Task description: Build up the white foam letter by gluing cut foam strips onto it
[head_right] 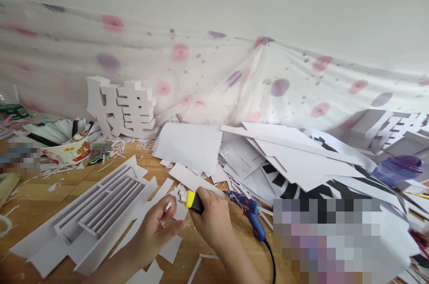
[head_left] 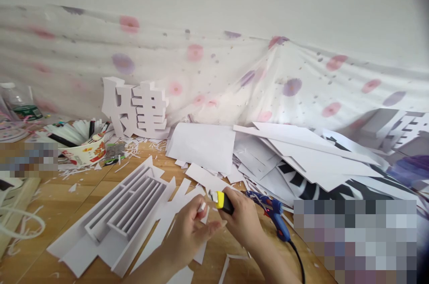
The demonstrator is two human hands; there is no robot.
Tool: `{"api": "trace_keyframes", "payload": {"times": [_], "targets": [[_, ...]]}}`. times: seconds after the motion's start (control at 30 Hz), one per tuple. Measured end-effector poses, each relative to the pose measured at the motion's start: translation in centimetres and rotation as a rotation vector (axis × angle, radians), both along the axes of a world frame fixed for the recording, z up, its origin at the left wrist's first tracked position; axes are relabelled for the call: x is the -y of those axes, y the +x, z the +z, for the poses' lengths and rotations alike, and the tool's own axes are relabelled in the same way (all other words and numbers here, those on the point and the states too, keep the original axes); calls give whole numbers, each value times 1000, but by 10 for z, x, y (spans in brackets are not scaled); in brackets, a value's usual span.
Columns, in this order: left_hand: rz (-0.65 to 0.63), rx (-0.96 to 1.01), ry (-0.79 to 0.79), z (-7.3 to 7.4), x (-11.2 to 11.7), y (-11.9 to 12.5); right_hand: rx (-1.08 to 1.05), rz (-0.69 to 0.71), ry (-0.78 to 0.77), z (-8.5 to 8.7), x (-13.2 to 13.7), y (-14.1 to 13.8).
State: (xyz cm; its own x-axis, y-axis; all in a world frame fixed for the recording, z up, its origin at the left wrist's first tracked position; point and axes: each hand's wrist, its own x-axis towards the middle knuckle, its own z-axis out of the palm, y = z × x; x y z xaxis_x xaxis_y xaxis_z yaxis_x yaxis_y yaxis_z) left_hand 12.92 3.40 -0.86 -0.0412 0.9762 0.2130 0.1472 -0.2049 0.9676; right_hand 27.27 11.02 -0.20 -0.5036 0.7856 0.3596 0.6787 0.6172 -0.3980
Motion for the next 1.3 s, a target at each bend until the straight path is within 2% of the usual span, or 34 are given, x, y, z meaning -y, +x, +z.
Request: {"api": "trace_keyframes", "payload": {"times": [0.13,0.23,0.3,0.43,0.57,0.7,0.87,0.97,1.03,1.07,1.2,1.23,1.3], "targets": [[-244,395,-105,17,-3,-4,185,-218,-82,-11,-5,-1],[-386,749,-259,27,-8,-10,311,-228,-107,-23,-8,0],[-422,899,-345,30,-11,-15,378,-217,-127,-31,-9,1],[-381,1003,-406,29,-15,-19,448,-235,-191,-36,-9,3],[-304,1053,-425,25,-18,-20,489,-246,-260,-30,-7,5],[-291,1138,-391,25,-19,-20,525,-227,-300,-22,-6,7],[-282,1289,-337,28,-20,-21,531,-232,-278,-24,-8,11],[-258,1358,-304,31,-17,-21,442,-227,-169,-26,-8,11],[-245,1414,-282,33,-12,-18,280,-118,-59,-24,-6,9],[-241,1446,-277,34,-10,-17,167,-14,-20,-22,-3,8],[-160,1576,-294,34,-7,-10,-293,506,34,-9,12,-2],[-129,1598,-305,32,-8,-8,-364,580,41,-6,16,-6],[-68,1608,-328,28,-10,-7,-439,630,28,-1,22,-12]]}}
